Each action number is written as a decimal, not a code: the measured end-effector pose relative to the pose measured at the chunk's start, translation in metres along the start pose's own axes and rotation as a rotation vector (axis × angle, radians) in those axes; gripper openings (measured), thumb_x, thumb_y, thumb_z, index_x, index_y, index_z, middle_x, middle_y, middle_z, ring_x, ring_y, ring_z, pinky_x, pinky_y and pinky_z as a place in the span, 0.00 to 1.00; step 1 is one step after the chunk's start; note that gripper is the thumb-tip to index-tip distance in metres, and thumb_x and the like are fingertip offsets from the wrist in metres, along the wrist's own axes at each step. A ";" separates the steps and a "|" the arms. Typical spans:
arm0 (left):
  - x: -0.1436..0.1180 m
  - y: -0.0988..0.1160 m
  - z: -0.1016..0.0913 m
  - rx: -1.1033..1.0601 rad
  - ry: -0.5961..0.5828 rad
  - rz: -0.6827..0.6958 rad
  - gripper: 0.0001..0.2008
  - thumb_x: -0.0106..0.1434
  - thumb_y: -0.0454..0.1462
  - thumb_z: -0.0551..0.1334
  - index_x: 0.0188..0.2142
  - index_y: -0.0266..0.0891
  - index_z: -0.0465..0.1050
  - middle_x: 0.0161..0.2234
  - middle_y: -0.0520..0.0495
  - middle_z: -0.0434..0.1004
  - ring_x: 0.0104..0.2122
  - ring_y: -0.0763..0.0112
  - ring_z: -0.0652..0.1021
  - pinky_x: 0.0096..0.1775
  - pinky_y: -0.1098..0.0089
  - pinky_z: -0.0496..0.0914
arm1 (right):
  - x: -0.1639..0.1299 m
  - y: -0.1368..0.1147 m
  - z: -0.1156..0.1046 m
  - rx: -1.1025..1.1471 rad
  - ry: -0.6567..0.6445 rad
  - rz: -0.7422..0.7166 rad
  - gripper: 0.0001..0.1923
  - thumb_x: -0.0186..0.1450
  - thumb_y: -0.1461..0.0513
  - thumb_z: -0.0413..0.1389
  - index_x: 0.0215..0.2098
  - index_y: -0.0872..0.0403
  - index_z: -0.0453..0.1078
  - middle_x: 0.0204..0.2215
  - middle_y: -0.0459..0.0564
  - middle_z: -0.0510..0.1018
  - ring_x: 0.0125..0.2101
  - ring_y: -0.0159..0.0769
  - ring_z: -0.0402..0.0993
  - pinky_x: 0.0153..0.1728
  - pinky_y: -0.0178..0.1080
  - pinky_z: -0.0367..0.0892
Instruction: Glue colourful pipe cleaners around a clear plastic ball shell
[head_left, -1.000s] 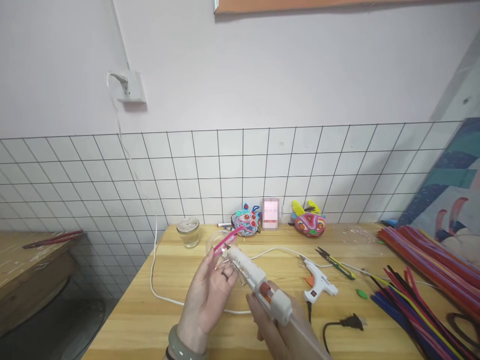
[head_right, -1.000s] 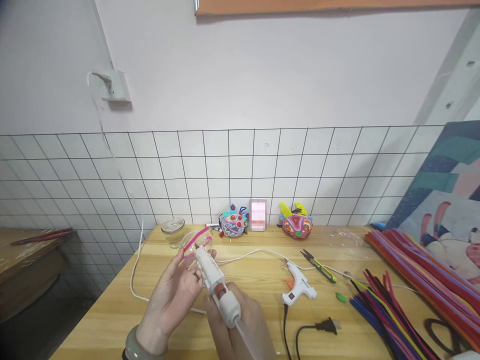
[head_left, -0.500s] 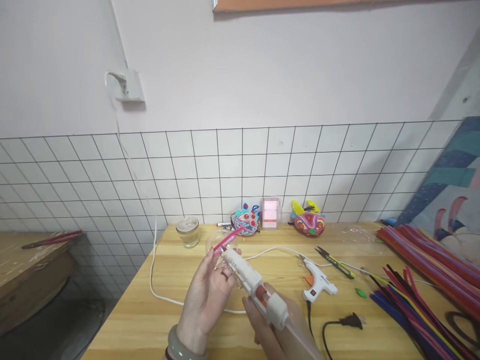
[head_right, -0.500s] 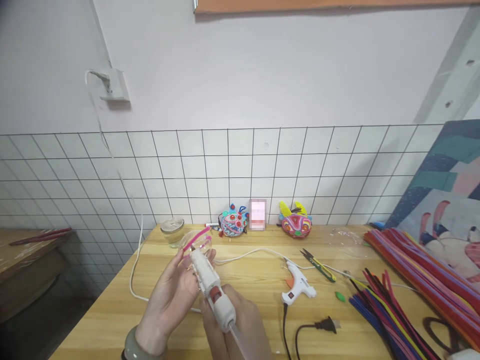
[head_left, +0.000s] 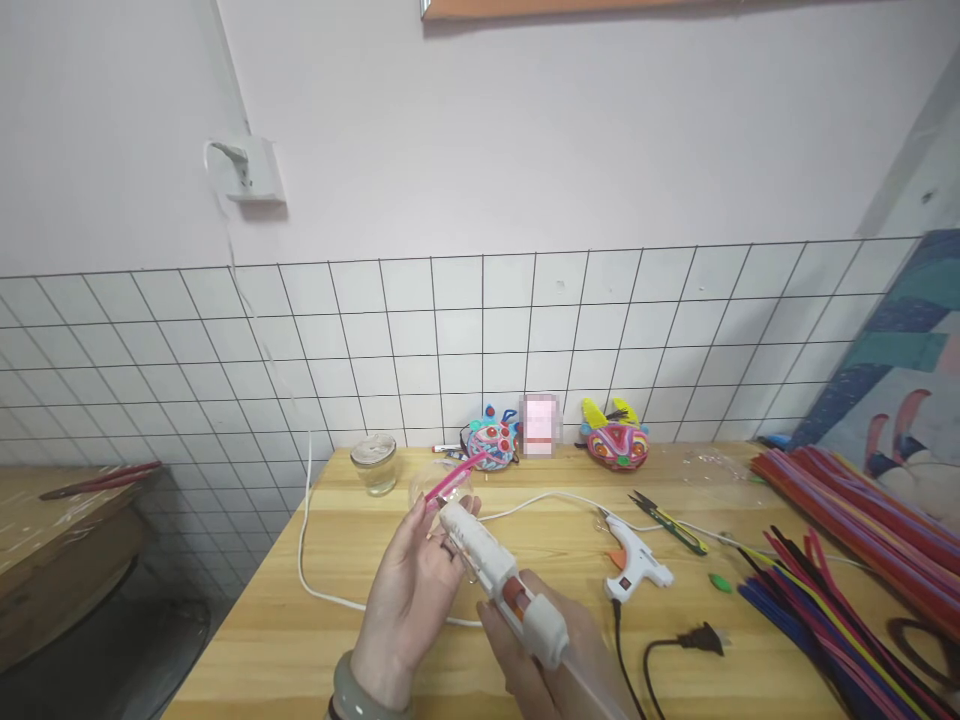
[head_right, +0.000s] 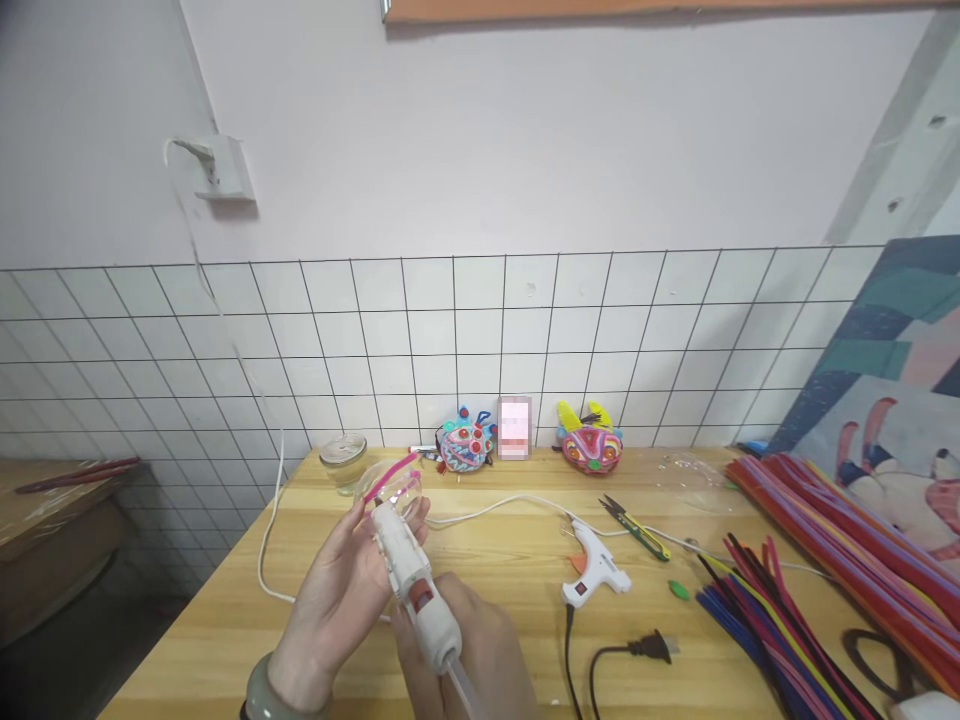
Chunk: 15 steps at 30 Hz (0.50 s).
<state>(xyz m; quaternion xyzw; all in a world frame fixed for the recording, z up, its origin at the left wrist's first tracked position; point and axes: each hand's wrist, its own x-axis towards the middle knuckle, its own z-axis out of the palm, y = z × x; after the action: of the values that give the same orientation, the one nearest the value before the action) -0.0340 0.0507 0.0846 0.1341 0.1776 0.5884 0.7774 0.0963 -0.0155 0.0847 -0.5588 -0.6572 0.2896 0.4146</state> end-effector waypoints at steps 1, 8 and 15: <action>0.000 0.000 0.000 0.003 0.005 0.000 0.22 0.64 0.35 0.58 0.57 0.35 0.59 0.46 0.32 0.75 0.48 0.56 0.76 0.48 0.59 0.69 | 0.000 0.000 0.000 0.003 0.001 -0.004 0.18 0.64 0.48 0.43 0.23 0.49 0.52 0.16 0.40 0.60 0.15 0.31 0.62 0.17 0.31 0.58; -0.002 0.000 0.002 -0.019 0.025 -0.012 0.20 0.65 0.35 0.57 0.57 0.38 0.58 0.47 0.35 0.74 0.45 0.61 0.77 0.42 0.64 0.71 | 0.002 0.001 -0.005 -0.031 0.026 -0.072 0.18 0.65 0.48 0.44 0.23 0.49 0.55 0.19 0.41 0.64 0.19 0.31 0.64 0.21 0.32 0.58; -0.001 0.000 0.006 -0.010 0.022 -0.014 0.22 0.66 0.35 0.55 0.58 0.38 0.56 0.42 0.38 0.75 0.42 0.64 0.78 0.42 0.66 0.71 | 0.004 0.001 -0.004 -0.082 0.068 -0.157 0.15 0.66 0.52 0.43 0.25 0.49 0.58 0.24 0.43 0.67 0.20 0.31 0.66 0.24 0.33 0.61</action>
<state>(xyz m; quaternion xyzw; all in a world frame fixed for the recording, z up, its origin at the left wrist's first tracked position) -0.0319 0.0496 0.0900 0.1227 0.1841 0.5852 0.7802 0.1003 -0.0119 0.0867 -0.5316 -0.6959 0.2098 0.4348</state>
